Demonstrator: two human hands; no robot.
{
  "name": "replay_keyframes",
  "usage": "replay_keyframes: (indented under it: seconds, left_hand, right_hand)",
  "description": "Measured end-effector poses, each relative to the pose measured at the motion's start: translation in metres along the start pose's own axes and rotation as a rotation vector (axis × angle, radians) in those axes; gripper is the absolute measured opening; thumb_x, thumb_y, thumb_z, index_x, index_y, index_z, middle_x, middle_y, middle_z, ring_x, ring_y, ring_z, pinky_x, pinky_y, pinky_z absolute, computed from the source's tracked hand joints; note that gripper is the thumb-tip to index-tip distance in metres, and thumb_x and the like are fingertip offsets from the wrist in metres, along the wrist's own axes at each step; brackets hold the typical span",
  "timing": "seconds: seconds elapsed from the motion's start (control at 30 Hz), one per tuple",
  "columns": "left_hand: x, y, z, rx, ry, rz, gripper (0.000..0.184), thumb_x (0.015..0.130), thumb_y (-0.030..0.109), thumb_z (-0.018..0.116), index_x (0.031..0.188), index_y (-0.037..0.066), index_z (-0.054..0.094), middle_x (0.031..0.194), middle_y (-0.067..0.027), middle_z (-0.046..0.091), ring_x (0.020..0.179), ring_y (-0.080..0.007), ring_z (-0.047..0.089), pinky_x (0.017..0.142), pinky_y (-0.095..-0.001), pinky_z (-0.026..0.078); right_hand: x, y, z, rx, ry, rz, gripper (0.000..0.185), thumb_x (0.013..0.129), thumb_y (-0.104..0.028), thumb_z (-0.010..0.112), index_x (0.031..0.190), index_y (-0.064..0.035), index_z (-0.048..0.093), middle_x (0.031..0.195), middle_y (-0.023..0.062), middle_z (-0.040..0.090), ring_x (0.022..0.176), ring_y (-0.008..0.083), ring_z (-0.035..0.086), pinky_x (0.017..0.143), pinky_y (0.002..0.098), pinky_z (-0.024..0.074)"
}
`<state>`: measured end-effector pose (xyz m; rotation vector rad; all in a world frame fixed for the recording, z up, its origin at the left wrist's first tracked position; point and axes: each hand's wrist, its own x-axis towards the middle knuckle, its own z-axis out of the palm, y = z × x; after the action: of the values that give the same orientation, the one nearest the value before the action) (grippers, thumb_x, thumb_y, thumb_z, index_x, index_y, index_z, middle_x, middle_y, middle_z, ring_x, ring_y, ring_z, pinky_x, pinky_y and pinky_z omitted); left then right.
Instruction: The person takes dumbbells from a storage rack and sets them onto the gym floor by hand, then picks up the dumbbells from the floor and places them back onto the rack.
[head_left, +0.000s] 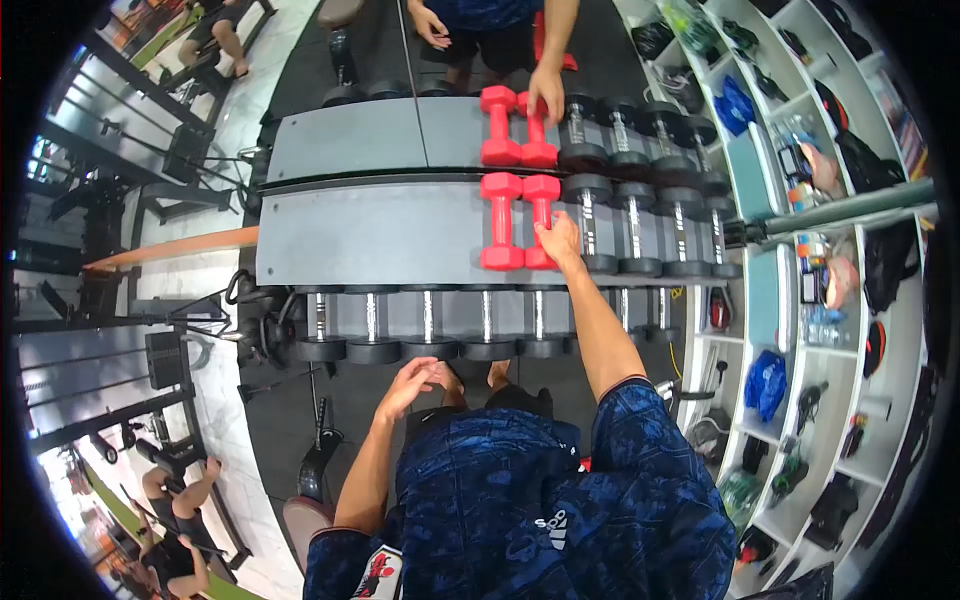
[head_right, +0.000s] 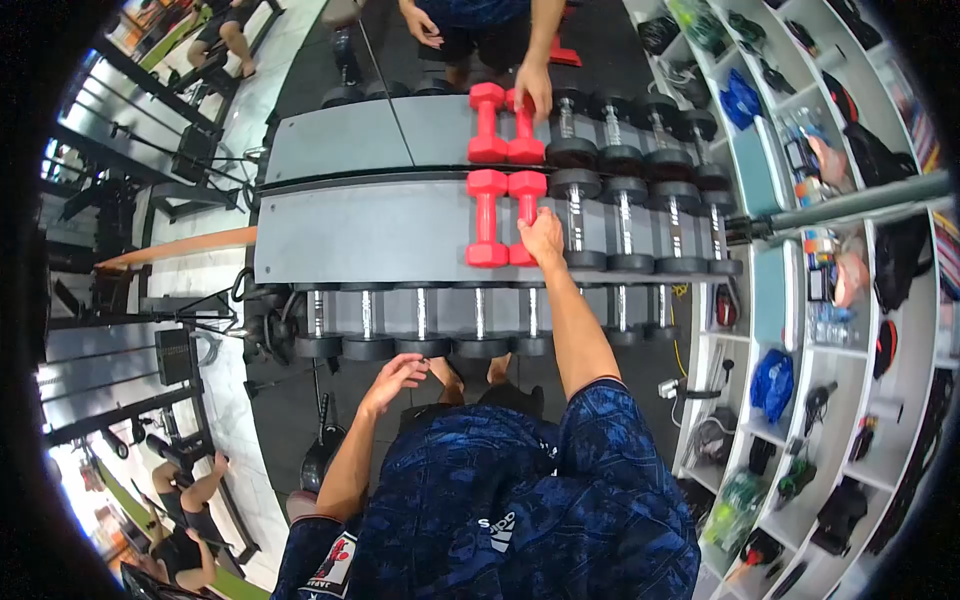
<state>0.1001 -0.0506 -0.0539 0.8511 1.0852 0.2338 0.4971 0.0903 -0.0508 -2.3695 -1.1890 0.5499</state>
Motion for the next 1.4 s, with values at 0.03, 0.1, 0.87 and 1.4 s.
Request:
replay_keyframes:
  seconds: [0.03, 0.1, 0.87, 1.4]
  left_hand:
    - [0.001, 0.001, 0.003, -0.016, 0.026, -0.007, 0.038, 0.095, 0.03, 0.053, 0.123, 0.005, 0.052, 0.109, -0.0082, 0.063, 0.098, -0.0176, 0.06, 0.084, -0.0317, 0.047]
    - [0.01, 0.003, 0.011, -0.052, 0.098, -0.006, 0.03, 0.092, 0.023, 0.057, 0.116, 0.005, 0.054, 0.104, -0.0083, 0.064, 0.092, -0.0176, 0.062, 0.08, -0.0315, 0.049]
    - [0.318, 0.171, 0.096, -0.232, 0.17, -0.049, 0.017, 0.072, 0.013, 0.072, 0.082, 0.001, 0.065, 0.07, -0.0092, 0.062, 0.057, -0.022, 0.06, 0.053, -0.0365, 0.051]
    - [0.197, 0.135, 0.092, -0.315, 0.32, -0.091, 0.011, 0.07, 0.008, 0.066, 0.072, 0.006, 0.055, 0.059, -0.0048, 0.055, 0.047, -0.0153, 0.053, 0.043, -0.0308, 0.045]
  right_hand:
    - [0.014, -0.001, 0.003, -0.005, -0.064, 0.055, 0.047, 0.085, -0.03, 0.062, 0.117, 0.0025, 0.052, 0.112, 0.0271, 0.059, 0.108, 0.0398, 0.056, 0.094, 0.044, 0.0443]
    - [0.037, 0.001, 0.012, -0.017, -0.19, 0.174, 0.053, 0.088, -0.037, 0.057, 0.12, 0.0043, 0.05, 0.116, 0.0308, 0.057, 0.112, 0.0417, 0.054, 0.096, 0.0446, 0.0432]
    - [0.044, 0.025, 0.047, 0.239, -0.264, 0.047, 0.041, 0.097, -0.028, 0.041, 0.118, 0.0068, 0.036, 0.116, 0.0347, 0.05, 0.106, 0.0486, 0.051, 0.09, 0.0491, 0.0414]
    - [0.034, -0.002, 0.038, 0.22, -0.242, 0.117, 0.043, 0.095, -0.027, 0.047, 0.12, 0.0051, 0.032, 0.118, 0.0322, 0.047, 0.107, 0.047, 0.052, 0.092, 0.05, 0.0432]
